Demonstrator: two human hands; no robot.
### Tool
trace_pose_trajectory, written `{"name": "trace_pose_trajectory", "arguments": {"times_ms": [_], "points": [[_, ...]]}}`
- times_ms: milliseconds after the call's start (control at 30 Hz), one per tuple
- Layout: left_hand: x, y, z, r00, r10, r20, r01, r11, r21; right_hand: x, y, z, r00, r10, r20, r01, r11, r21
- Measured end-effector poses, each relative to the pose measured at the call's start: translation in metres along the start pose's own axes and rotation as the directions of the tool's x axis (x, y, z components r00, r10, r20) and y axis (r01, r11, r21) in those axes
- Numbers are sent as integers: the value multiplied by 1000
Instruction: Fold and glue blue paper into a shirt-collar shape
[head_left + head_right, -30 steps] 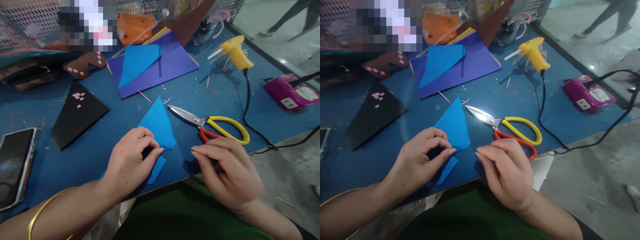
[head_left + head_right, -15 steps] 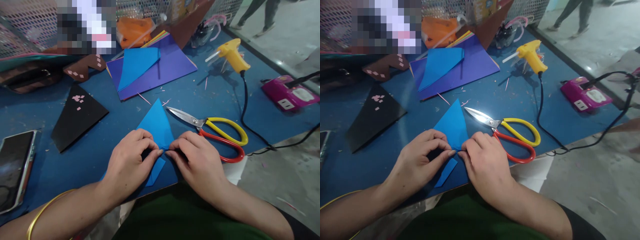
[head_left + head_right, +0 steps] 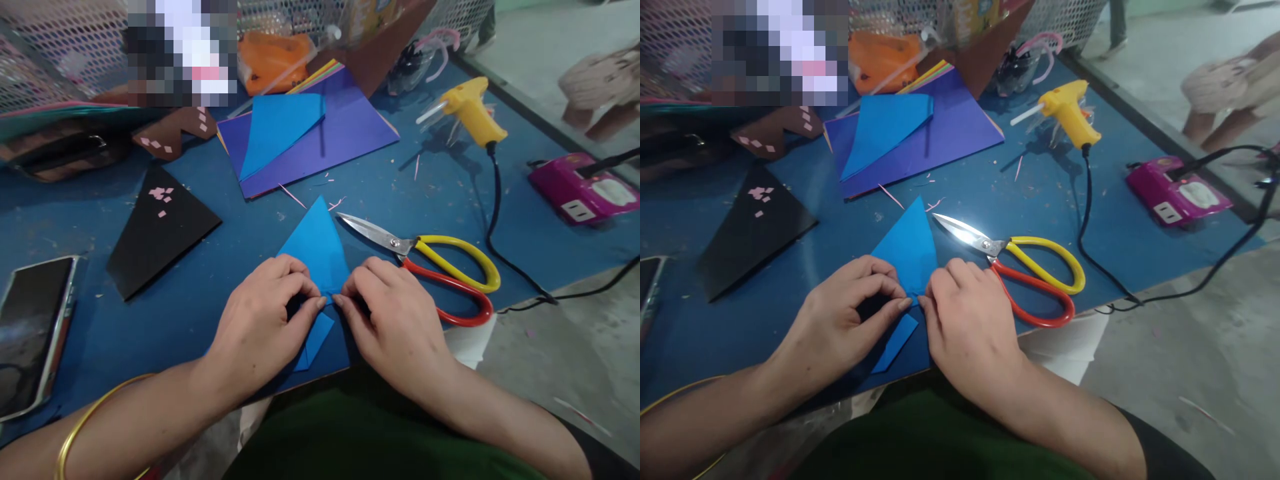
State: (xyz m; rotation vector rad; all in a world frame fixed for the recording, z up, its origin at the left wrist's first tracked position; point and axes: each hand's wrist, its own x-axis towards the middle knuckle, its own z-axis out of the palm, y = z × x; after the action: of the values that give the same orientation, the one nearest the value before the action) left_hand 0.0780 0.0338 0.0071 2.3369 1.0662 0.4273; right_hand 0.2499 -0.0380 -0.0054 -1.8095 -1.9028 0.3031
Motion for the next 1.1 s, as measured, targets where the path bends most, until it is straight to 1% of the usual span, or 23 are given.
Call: {"name": "trace_pose_trajectory", "arguments": {"times_ms": [200, 467, 667, 733, 800, 867, 933, 967, 1033, 1100], "points": [[-1, 0, 1, 999, 15, -29, -15, 1000, -7, 0, -1, 1, 1000, -4, 2, 4, 1000, -7], [2, 1, 0, 999, 17, -27, -18, 1000, -15, -1, 0, 2, 1000, 5, 0, -5, 999, -36], [2, -4, -1, 999, 27, -38, -28, 999, -41, -1, 0, 3, 1000, 9, -3, -9, 1000, -10], [1, -4, -4, 996, 49, -73, -51, 998, -34, -1, 0, 3, 1000, 12, 4, -12, 1000, -11], [-3, -4, -7, 985, 134, -110, -130, 991, 42, -1, 1, 3, 1000, 8, 2, -8, 1000, -18], [-9, -2, -8, 954, 289, -81, -270, 945, 187, -1, 1, 4, 1000, -2, -8, 1, 1000, -21], [-18, 0, -7, 910, 415, 11, -392, 850, 352, -1, 1, 5, 1000, -6, -21, 5, 1000, -20], [-23, 1, -6, 890, 452, 62, -433, 793, 428, -1, 1, 6, 1000, -4, -26, 4, 1000, -16], [-31, 2, -2, 861, 490, 135, -478, 688, 546, -1, 2, 7, 999, 3, -38, -3, 1000, 2], [-36, 4, 1, 842, 511, 175, -502, 621, 602, -3, 3, 8, 998, 8, -61, -5, 999, 37]]}}
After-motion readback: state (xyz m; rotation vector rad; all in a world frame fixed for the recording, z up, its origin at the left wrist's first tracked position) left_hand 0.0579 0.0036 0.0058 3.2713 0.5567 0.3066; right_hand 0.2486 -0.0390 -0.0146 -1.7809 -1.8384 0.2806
